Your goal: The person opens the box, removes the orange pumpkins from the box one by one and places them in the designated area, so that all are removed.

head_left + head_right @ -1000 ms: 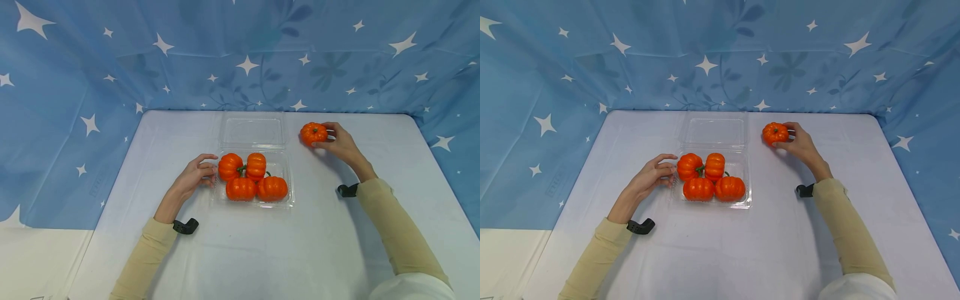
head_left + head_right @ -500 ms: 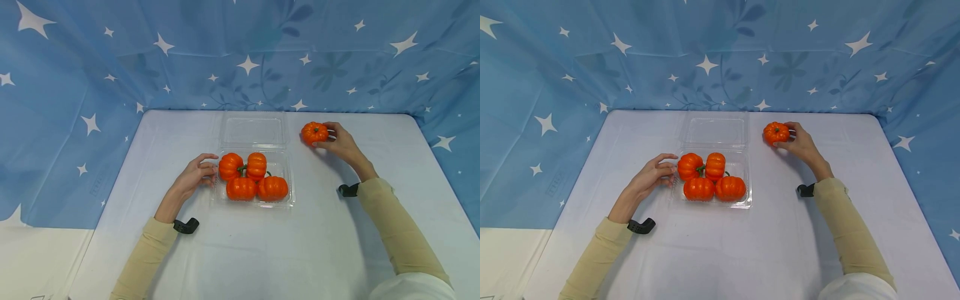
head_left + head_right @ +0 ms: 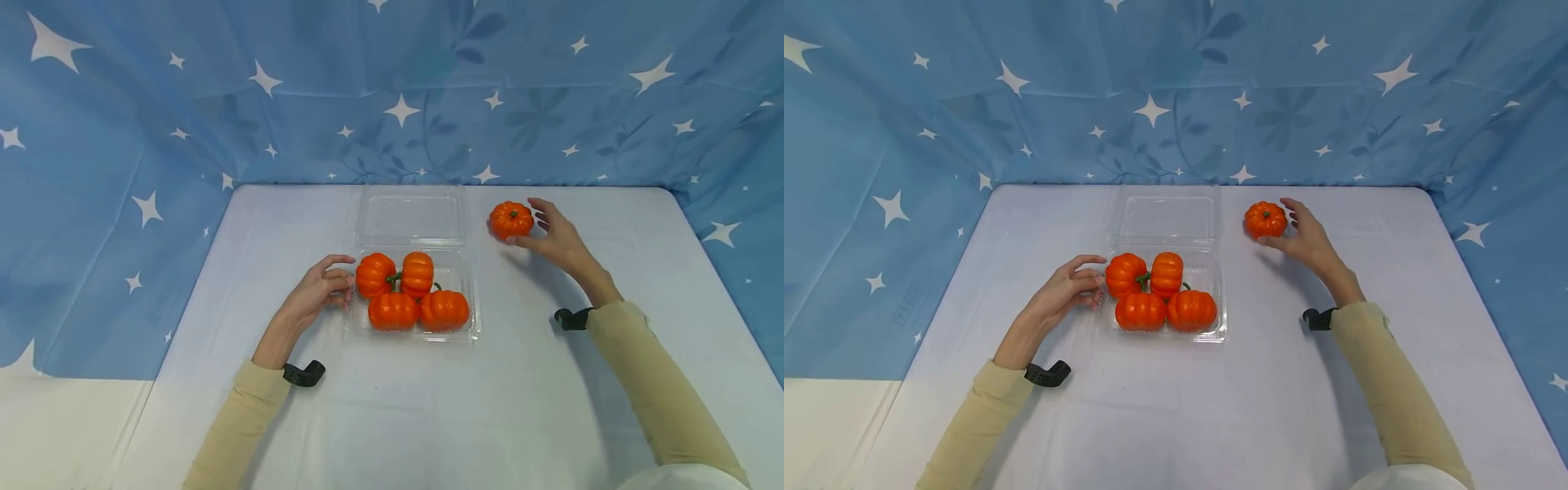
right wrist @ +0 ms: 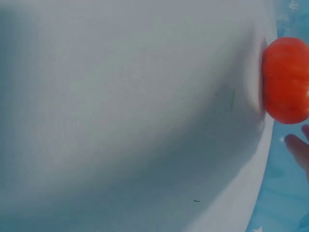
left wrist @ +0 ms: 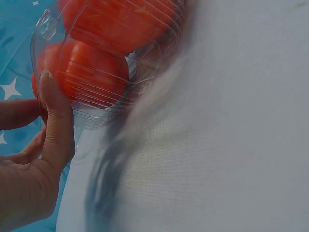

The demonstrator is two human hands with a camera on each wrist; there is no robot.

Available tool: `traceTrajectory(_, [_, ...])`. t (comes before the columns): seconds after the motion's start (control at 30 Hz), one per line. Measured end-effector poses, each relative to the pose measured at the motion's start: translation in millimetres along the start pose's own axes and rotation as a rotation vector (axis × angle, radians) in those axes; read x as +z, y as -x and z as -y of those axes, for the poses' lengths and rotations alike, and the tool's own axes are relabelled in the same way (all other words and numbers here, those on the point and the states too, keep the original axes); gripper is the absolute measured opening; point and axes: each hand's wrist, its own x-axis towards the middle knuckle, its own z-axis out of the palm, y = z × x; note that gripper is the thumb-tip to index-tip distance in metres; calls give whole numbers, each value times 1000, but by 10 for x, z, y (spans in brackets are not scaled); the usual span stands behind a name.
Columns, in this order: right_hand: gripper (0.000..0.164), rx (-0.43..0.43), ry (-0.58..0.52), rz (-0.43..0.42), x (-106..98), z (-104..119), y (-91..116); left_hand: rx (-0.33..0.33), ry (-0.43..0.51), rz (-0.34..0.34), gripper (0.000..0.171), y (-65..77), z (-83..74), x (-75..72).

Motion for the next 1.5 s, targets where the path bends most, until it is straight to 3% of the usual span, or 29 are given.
traceTrajectory(0.4, [95,-108,95,-83,45,118,256,26,27,38,46,6,55,-14])
traceTrajectory(0.73, [87,-261,57,-117,137,247,498,31,36,45,45,14,43,-3])
traceTrajectory(1.03, [78,-315,46,-31,242,451,684,24,33,40,46,-9,46,-29])
traceTrajectory(1.5, [73,-373,10,132,410,648,771,30,29,51,47,-5,33,-28])
